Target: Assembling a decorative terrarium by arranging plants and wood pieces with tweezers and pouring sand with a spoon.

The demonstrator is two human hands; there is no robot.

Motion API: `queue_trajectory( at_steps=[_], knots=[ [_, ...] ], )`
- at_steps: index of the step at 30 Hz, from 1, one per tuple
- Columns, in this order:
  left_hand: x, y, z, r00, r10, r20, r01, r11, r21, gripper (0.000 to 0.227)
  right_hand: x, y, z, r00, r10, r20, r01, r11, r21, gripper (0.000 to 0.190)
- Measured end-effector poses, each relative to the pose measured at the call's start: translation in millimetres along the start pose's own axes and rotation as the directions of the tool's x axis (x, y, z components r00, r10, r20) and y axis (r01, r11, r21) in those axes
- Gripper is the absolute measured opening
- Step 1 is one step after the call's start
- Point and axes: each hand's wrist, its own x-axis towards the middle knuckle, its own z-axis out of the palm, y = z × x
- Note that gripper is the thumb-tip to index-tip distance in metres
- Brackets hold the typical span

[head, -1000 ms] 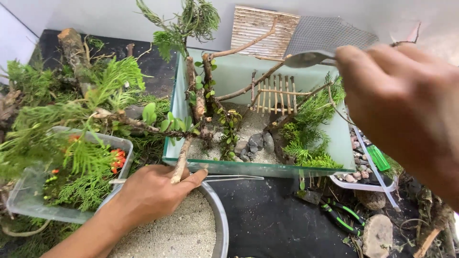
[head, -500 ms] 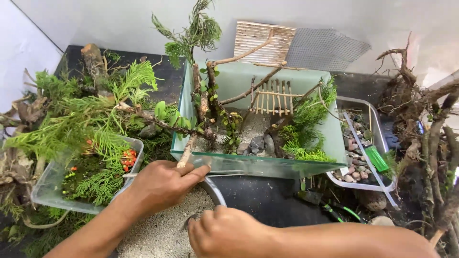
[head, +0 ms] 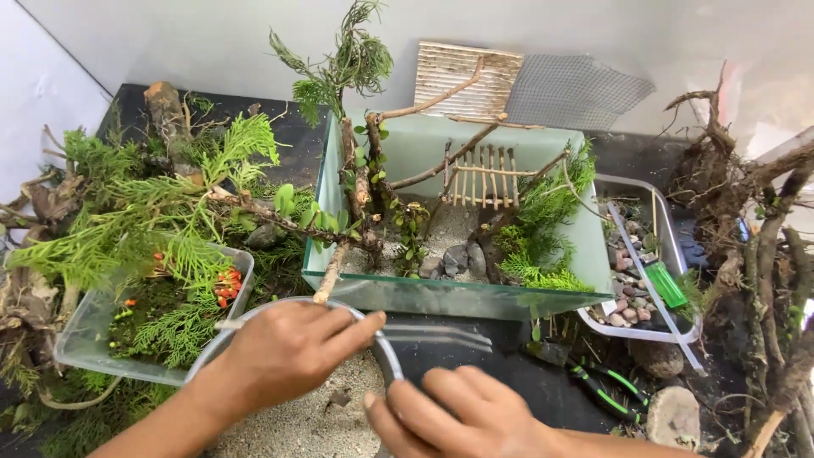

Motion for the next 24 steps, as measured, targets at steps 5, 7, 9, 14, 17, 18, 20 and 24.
queue_trajectory(
  at_steps=[5, 7, 9, 14, 17, 18, 20, 24],
  knots=[
    [16, 31, -20, 0.997, 0.081, 0.008, -0.081, 0.997, 0.017, 0.011, -5, 8, -16, 0.988, 0.118, 0.103, -0.088, 0.962, -0.257, 0.040],
    [15, 40, -19, 0.999, 0.041, 0.034, -0.040, 0.998, -0.040, 0.033, -8, 14, -14, 0.974, 0.129, 0.184, -0.093, 0.978, -0.188, 0.028],
    [12, 41, -26, 0.997, 0.016, 0.072, -0.012, 0.998, -0.058, 0.040, -16, 28, -21, 0.974, 0.073, 0.213, -0.044, 0.990, -0.138, 0.029],
    [14, 34, -70, 0.989, 0.000, 0.149, 0.022, 0.989, -0.145, 0.061, -35, 75, -52, 0.938, -0.060, 0.341, 0.069, 0.997, -0.016, 0.033],
    [30, 38, -106, 0.997, -0.044, -0.059, 0.037, 0.992, -0.120, 0.052, -36, 101, -66, 0.961, -0.010, 0.277, 0.013, 1.000, -0.010, 0.042],
    [36, 41, -119, 0.989, -0.107, -0.103, 0.087, 0.978, -0.188, 0.045, -33, 108, -68, 0.971, 0.005, 0.240, -0.007, 1.000, 0.010, 0.041],
    [48, 48, -139, 0.975, -0.170, -0.145, 0.129, 0.959, -0.254, 0.038, -21, 117, -73, 0.980, 0.019, 0.200, -0.025, 0.999, 0.026, 0.041],
    [75, 54, -156, 0.910, -0.306, -0.280, 0.217, 0.926, -0.307, 0.039, 9, 123, -75, 0.991, 0.036, 0.125, -0.050, 0.993, 0.109, 0.025]
  ],
)
